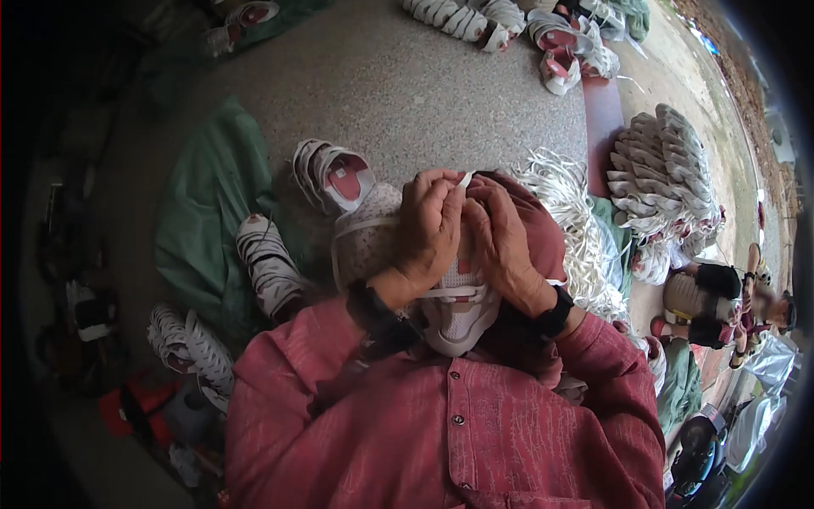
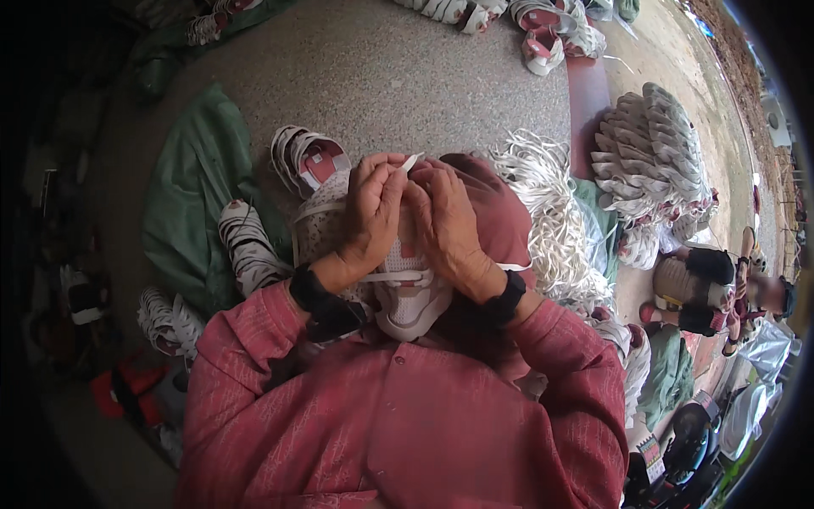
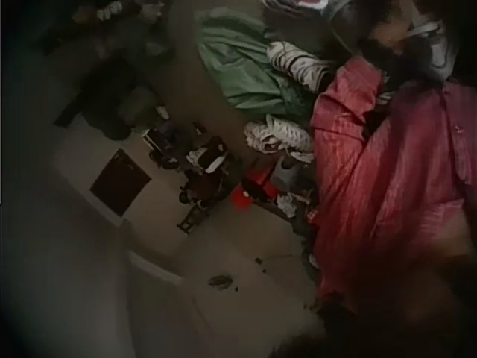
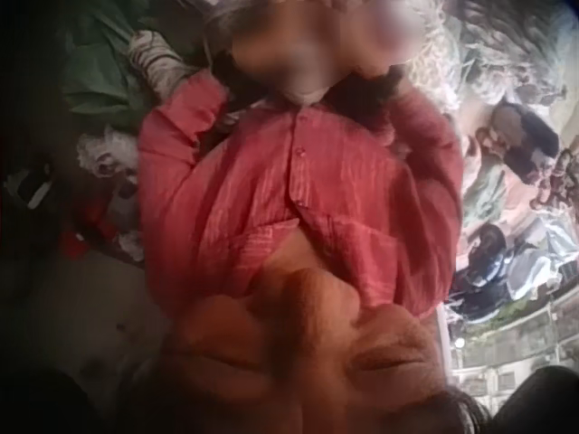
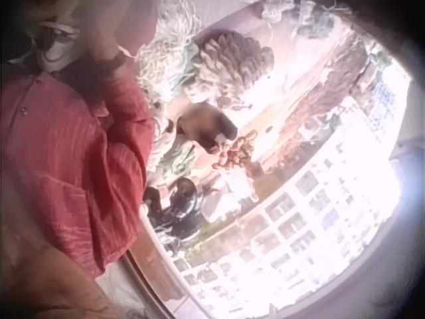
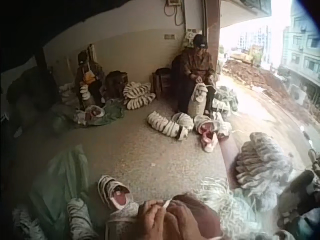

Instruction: The person sits on the floor and laces a white sneaker by hand. They thread the white shoelace through the eyelets, pull it tight, and tie a knot. The person handles the shoe and lace repeatedly to secure the fit.

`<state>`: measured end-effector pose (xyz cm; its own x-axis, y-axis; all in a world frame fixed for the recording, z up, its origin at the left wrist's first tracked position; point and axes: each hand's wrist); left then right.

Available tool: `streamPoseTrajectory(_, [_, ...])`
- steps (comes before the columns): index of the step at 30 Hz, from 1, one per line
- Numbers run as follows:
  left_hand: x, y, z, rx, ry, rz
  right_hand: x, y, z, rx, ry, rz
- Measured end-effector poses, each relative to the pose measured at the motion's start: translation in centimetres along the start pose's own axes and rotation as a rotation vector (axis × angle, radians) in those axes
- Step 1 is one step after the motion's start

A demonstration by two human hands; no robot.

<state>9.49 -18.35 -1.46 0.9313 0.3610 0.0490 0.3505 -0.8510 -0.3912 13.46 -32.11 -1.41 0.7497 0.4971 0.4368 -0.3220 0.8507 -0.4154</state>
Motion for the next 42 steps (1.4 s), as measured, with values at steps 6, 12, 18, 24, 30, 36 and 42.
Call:
streamPoseTrajectory(6, [2.1, 1.0, 3.3, -0.226, -0.183, 0.001, 1.1, 0.9, -1.4, 0.033, 0.14, 0.06])
streamPoseTrajectory(12, [1.1, 0.5, 2.4, -0.254, -0.121, 0.053, -0.4, -0.1, -1.7, 0.188, 0.148, 0.075])
streamPoseTrajectory(18, [0.5, -0.8, 1.5, -0.55, -0.161, 0.063, -0.1, -1.6, -0.9, 0.391, 0.211, 0.157])
streamPoseTrajectory(24, [-2.8, -7.4, -0.2, -0.512, -0.325, 0.255, -0.5, -1.5, -1.3, 0.248, 0.129, 0.181])
streamPoseTrajectory(30, [-7.2, -9.6, 1.5, -0.222, -0.446, 0.583, -2.9, -2.7, 3.6, -0.064, -0.16, 0.318])
streamPoseTrajectory(36, [-9.2, -11.5, 1.1, -0.157, -0.421, 0.619, -3.7, -3.4, 4.6, -0.159, -0.315, 0.407])
streamPoseTrajectory(42, [-8.6, -9.6, 0.6, 0.071, -0.144, 0.287, -4.2, -2.2, 4.9, -0.208, -0.243, 0.324])
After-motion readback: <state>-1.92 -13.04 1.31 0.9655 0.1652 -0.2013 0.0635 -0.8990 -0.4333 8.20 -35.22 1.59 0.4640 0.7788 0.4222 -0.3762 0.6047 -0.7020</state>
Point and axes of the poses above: each hand's wrist, its own x-axis towards the middle knuckle, its own y-axis out of the palm, z = x × y, and after that the axes turned 14 degrees about -y, right-handed
